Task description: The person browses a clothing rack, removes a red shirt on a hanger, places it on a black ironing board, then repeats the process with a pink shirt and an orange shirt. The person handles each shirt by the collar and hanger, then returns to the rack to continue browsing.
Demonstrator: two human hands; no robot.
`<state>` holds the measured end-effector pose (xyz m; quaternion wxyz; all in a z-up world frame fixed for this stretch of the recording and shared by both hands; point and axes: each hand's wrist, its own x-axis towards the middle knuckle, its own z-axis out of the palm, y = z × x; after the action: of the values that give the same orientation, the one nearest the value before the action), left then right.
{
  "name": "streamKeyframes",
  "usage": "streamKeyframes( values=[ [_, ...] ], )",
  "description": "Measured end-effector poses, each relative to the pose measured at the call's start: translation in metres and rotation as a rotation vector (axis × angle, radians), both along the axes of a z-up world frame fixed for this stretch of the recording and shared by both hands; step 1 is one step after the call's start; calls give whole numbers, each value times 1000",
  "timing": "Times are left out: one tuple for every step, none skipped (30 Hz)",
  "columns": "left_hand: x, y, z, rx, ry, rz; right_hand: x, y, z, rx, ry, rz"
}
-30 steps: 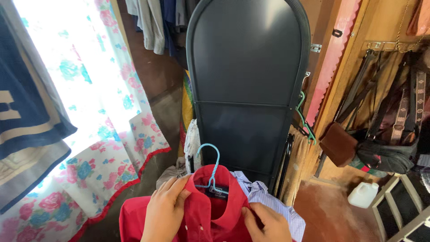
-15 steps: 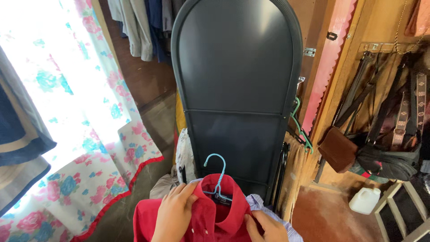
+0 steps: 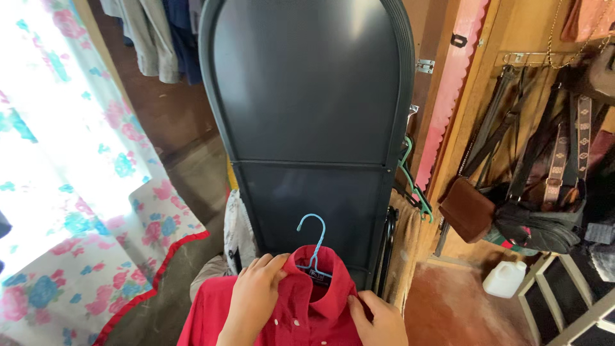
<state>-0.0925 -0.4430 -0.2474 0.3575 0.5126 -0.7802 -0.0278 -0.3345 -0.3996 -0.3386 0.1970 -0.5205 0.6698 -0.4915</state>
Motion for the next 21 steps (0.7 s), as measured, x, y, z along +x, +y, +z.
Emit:
streamKeyframes(
  values=[
    [-2,-7,-2,-2,-6,-2,-1,-5,1,-30,17,4],
    [-4,-13,-6,-3,-11,-4,-1,-10,0,-58,34,7],
    [-6,-20,-10,-4,-17,-6,-3,-14,-2,-86,52,11],
    [-9,-26,-13,5,-16,-5,-5,-18,-3,-76,51,6],
    [-12,-32,-16,14,-15,-4,-6,-23,-4,-65,49,1],
    [-13,-38,-20,23,-14,-2,-7,-27,-7,-54,48,-5],
    [-14,-43,-24,25,-19,-3,-7,-31,-9,-69,50,-12],
    [-17,-49,-27,27,-24,-2,-8,-35,-11,-86,51,-16],
    [-19,-54,-30,28,-30,0,-10,-40,-12,-103,52,-20],
    [-20,-60,-33,28,-47,2,-11,-44,-14,-103,51,-19],
    [-22,-66,-36,29,-64,4,-11,-49,-16,-103,50,-17],
    [-23,-71,-39,30,-81,6,-12,-52,-18,-101,50,-15],
    [-25,-76,-43,31,-83,4,-14,-56,-21,-105,63,-23],
    [-27,-81,-46,31,-85,1,-14,-61,-23,-110,76,-30],
    [-28,-86,-49,30,-88,-1,-15,-65,-25,-115,90,-37],
    [-30,-91,-53,44,-94,0,-15,-69,-28,-91,87,-53],
    [-31,-96,-57,57,-101,2,-16,-73,-30,-67,84,-68],
    [-32,-100,-61,70,-106,2,-17,-76,-33,-43,82,-85],
    [-34,-104,-64,71,-113,2,-19,-79,-35,-45,85,-77],
    [-35,-109,-68,69,-120,2,-20,-83,-37,-49,87,-69],
    [-36,-114,-71,68,-127,2,-22,-86,-39,-53,88,-62]
  ],
)
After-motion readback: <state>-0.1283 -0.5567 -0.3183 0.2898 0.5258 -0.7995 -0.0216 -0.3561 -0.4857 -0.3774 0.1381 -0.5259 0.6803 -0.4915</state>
